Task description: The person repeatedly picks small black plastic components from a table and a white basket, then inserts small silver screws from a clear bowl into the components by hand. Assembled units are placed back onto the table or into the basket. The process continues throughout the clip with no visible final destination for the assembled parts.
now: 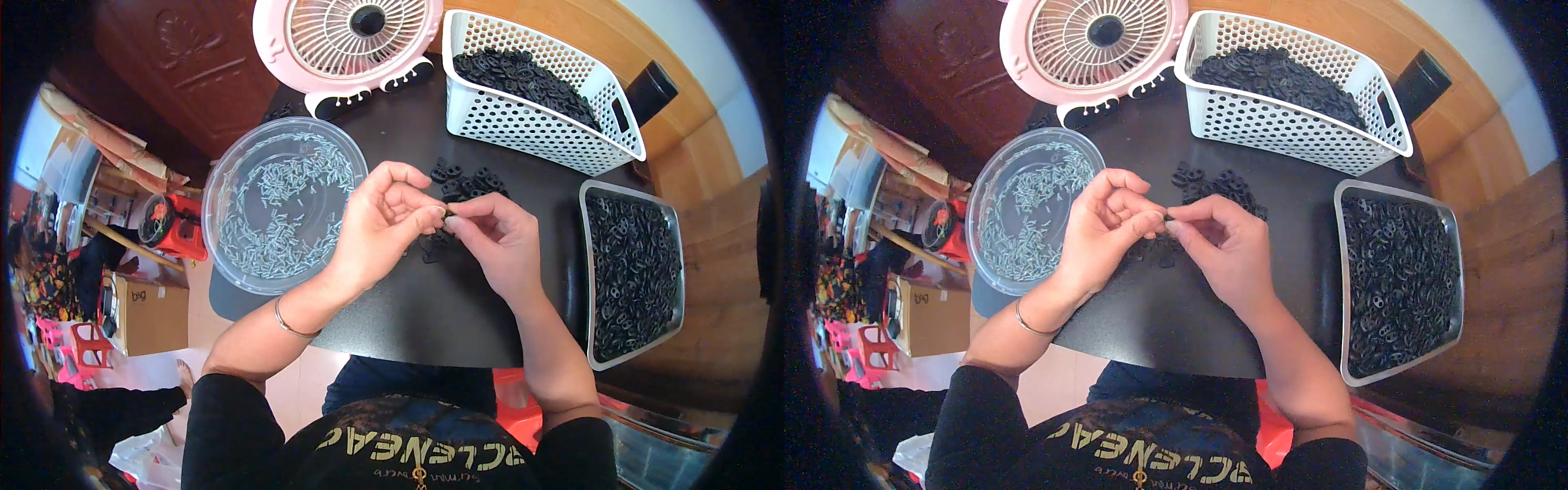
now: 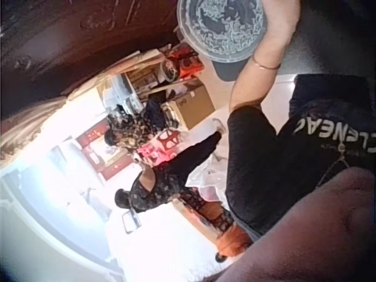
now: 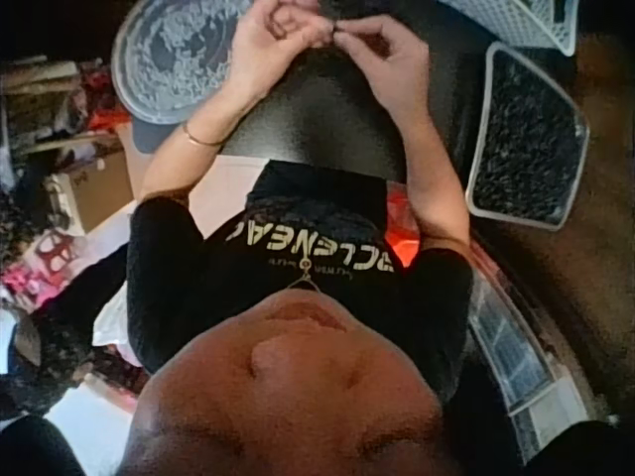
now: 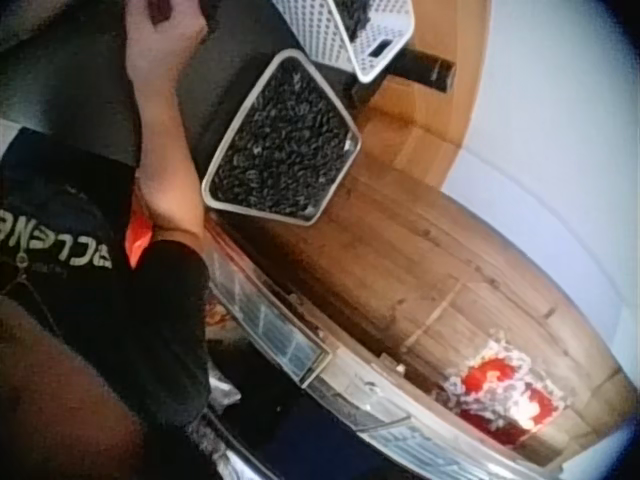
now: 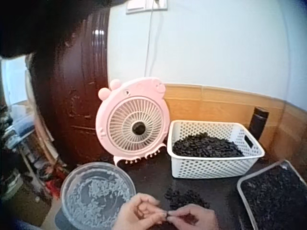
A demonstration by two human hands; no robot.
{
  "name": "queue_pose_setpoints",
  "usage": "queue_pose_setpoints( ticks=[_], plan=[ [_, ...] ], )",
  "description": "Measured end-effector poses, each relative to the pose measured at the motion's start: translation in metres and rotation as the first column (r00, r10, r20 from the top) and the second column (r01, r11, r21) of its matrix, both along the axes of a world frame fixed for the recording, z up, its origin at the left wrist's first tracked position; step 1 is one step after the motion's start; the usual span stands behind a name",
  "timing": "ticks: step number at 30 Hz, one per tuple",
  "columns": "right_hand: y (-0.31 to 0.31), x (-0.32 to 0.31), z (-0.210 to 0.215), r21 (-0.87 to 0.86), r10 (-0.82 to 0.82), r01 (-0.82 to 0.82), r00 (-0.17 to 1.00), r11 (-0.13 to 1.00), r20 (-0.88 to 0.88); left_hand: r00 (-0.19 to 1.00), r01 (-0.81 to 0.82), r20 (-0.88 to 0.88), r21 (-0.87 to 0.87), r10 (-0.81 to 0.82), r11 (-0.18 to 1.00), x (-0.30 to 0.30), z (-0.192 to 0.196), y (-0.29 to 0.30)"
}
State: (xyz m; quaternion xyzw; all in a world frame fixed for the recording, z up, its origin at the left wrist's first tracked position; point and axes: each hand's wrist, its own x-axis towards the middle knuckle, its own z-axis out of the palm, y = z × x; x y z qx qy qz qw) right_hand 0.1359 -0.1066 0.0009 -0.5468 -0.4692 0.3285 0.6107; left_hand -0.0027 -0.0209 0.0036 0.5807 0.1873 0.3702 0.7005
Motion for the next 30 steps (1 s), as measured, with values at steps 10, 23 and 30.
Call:
queue_pose_setpoints(
  ticks=[10, 23, 30],
  plan=[
    [0.0011, 0.0007, 0.0028, 0.011, 0.031, -0.030, 0.987, 0.999, -0.155, 0.999, 0.032, -0.001, -0.189, -0.033, 0.981, 0.0023, -0.0015, 0.0048],
    [0.0001, -0.0008, 0.0018, 0.022, 0.010, -0.008, 0.994, 1.000, -0.107, 0.979, 0.091, -0.179, -0.061, -0.100, 0.994, 0.0005, -0.0024, 0.0050],
    [-0.0002, 0.0034, 0.0047, -0.069, 0.096, -0.117, 0.962, 0.991, -0.256, 0.988, -0.019, -0.144, 0.181, 0.045, 0.983, 0.0011, -0.0072, -0.0022]
  ],
)
